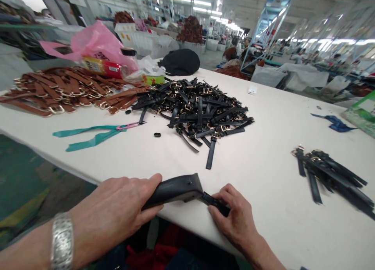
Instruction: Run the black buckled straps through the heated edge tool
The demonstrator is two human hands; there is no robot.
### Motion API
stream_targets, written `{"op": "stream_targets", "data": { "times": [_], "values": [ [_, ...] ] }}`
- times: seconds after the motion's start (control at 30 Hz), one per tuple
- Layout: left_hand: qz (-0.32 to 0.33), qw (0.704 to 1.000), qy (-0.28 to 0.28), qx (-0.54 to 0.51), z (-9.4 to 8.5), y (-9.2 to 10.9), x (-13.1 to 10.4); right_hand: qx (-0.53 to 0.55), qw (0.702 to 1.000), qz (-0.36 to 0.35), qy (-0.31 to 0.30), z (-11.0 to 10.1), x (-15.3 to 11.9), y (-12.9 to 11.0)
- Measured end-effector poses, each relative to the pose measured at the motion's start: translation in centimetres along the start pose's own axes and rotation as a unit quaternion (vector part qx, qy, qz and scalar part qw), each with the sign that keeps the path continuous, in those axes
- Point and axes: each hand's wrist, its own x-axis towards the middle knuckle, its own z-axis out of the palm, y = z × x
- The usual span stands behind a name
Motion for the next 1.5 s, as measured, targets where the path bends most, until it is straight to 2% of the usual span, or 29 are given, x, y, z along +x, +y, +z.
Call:
{"op": "stream_targets", "data": {
  "times": [0.1, 0.3, 0.4, 0.5, 0.6, 0.7, 0.9, 1.07, 1.27, 1.4, 1.5],
  "values": [
    [0.012, 1.0, -0.007, -0.003, -0.3, 1.3, 0.1, 0.003, 1.0, -0.003, 0.008, 0.0, 0.1, 0.1],
    [0.038, 0.999, 0.018, 0.005, -1.8, 3.7, 2.1, -0.004, 1.0, 0.011, 0.022, 0.3, 0.1, 0.1],
    [0.027, 0.999, 0.032, -0.016, -1.6, 3.3, 2.5, -0.002, 1.0, 0.011, 0.021, 0.2, 0.1, 0.0],
    [0.016, 0.999, 0.04, -0.011, -0.8, 2.1, 1.9, -0.001, 1.0, 0.016, 0.015, 0.1, 0.0, -0.1],
    [0.014, 1.0, 0.012, 0.002, -0.2, 1.1, 0.6, 0.0, 1.0, 0.024, 0.008, 0.0, 0.0, -0.2],
    [0.013, 1.0, -0.016, 0.001, -0.3, 1.6, -0.2, 0.0, 1.0, 0.03, 0.006, 0.0, 0.0, -0.2],
    [0.023, 0.999, 0.027, -0.002, -1.1, 3.8, 1.2, -0.005, 0.999, 0.03, 0.029, 0.3, 0.1, 0.0],
    [0.022, 0.999, 0.043, -0.011, -0.9, 2.8, 1.9, -0.005, 0.999, 0.033, 0.03, 0.3, 0.1, 0.1],
    [-0.012, 0.998, 0.054, 0.022, -0.7, 1.0, 0.8, -0.005, 1.0, 0.025, 0.014, 0.0, 0.1, -0.4],
    [0.009, 1.0, 0.016, 0.014, -1.0, 1.4, 0.0, -0.008, 1.0, 0.027, 0.013, 0.0, 0.1, -0.5],
    [0.016, 1.0, 0.007, 0.007, -1.3, 2.5, 0.3, -0.004, 0.999, 0.034, 0.013, 0.0, 0.2, -0.4]
  ]
}}
